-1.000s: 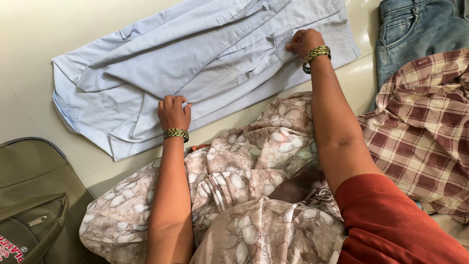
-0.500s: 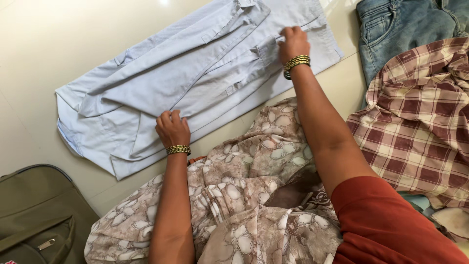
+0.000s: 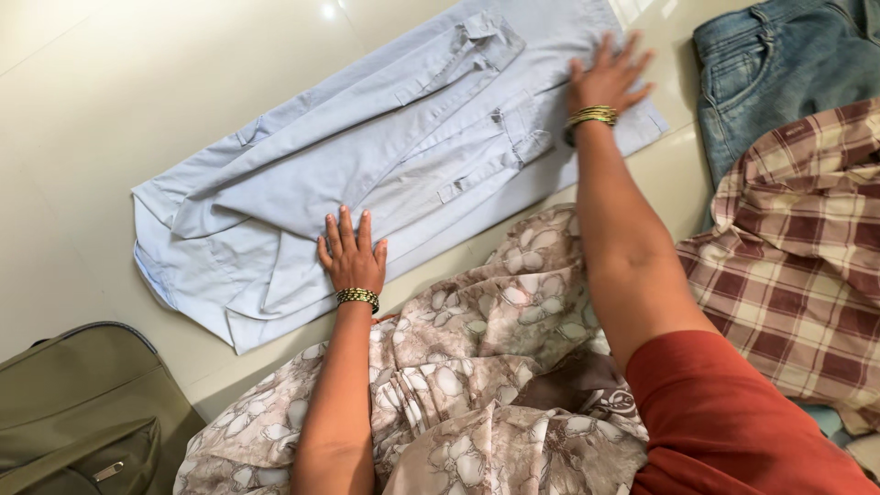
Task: The person folds a shirt by hand on the floor and then places the folded garment into a green bag.
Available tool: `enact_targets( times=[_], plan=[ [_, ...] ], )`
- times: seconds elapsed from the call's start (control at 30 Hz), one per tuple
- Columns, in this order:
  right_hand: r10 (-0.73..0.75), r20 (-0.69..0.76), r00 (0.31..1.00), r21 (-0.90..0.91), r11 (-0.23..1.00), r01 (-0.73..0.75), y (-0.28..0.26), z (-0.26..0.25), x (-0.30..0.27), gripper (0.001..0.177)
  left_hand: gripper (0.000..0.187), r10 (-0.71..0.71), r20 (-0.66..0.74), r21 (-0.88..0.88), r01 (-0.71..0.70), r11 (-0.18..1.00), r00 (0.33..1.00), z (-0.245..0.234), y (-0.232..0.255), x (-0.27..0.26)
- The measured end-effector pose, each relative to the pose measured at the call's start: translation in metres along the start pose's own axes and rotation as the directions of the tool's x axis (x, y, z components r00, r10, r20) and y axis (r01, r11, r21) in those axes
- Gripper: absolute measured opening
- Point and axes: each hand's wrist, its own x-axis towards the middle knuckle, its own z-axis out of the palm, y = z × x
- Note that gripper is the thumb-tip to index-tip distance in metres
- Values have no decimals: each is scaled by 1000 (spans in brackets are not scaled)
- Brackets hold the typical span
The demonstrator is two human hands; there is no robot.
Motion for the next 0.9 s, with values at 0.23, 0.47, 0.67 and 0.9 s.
enact_targets(
  times=[0.23,0.47,0.67,0.9],
  plan=[
    [188,98,977,98,975,-197,30,-27,13,63,64,-13,26,20,13,1000,1000,1,1,2],
    [79,9,997,245,966,-79,0,-37,1,70,63,5,-18,-14,-5,1000,1000,2,0,-1],
    [-147,-59,987,552,820,155,30,16,40,39,63,-1,-56,-64,-3,998,998,-3,1,2],
    [-242,347,906,859,471,-203,47,-11,31,27,63,29,-122,-251,-59,966,992,-9,65,33]
  ],
)
